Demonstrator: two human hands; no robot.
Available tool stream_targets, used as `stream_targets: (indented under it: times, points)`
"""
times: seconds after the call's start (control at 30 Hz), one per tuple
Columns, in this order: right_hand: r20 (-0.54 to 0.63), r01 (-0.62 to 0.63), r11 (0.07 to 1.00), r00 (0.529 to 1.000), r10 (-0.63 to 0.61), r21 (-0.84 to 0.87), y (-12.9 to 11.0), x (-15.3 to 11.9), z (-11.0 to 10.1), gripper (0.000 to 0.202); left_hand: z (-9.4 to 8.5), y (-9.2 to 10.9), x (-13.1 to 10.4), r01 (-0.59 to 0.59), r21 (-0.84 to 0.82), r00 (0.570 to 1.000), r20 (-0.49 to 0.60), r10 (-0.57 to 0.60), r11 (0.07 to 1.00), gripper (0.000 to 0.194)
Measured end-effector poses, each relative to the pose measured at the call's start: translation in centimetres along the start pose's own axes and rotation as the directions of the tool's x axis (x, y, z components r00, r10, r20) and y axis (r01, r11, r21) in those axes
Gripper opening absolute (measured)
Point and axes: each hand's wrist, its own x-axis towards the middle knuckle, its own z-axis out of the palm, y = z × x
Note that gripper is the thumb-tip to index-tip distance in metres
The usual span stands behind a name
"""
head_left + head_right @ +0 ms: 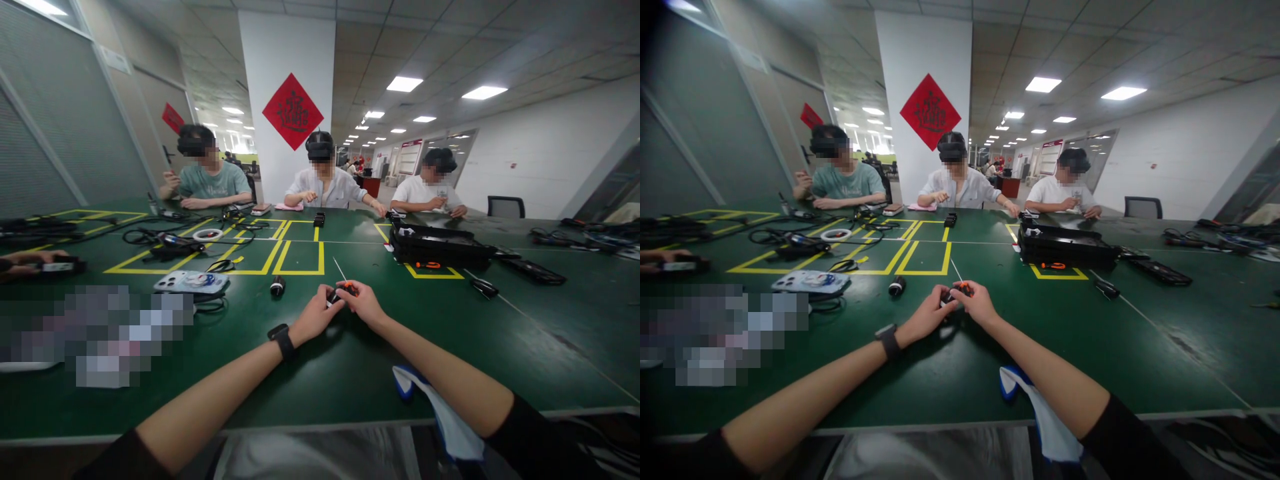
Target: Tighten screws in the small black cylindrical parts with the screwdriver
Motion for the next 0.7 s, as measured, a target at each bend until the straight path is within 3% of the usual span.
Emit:
stream_targets:
  times: [0.07, 0.17, 0.27, 0.4, 0.5, 0.6, 0.7]
  points:
    - [0.046, 0.004, 1.000, 0.999, -0.005, 0.006, 0.0, -0.1, 0.0, 0.037, -0.1, -0.2, 0.4, 0.059, -0.142, 0.995, 0.093, -0.046, 0.988, 0.043]
    - [0.106, 0.038, 0.999, 0.994, -0.038, -0.001, 0.0, -0.1, 0.2, 0.036, -0.5, -0.3, 1.0, 0.088, -0.277, 0.975, 0.219, -0.026, 0.957, 0.045]
    - [0.064, 0.083, 0.996, 0.995, -0.081, -0.031, 0.0, 0.0, 0.1, 0.035, -0.9, -0.3, 1.2, 0.104, -0.332, 0.967, 0.256, -0.017, 0.937, 0.042]
    - [-0.009, 0.063, 0.998, 0.998, -0.063, -0.026, 0.0, 0.2, -0.5, 0.035, -1.3, -0.9, 1.4, 0.122, -0.392, 0.989, 0.125, -0.078, 0.912, 0.035]
    - [0.112, 0.030, 0.999, 0.993, -0.027, -0.026, 0.0, 0.1, -0.8, 0.034, -1.7, -1.8, 1.9, 0.146, -0.498, 0.983, -0.025, -0.182, 0.855, 0.031]
    - [0.238, 0.057, 0.997, 0.970, -0.041, -0.059, 0.0, -0.2, -0.8, 0.030, -2.3, -2.7, 2.5, 0.173, -0.591, 0.954, -0.098, -0.283, 0.788, 0.027]
    - [0.281, 0.097, 0.990, 0.957, -0.065, -0.100, 0.1, -0.3, -0.6, 0.031, -2.9, -3.2, 2.8, 0.129, -0.605, 0.947, -0.160, -0.279, 0.785, 0.030]
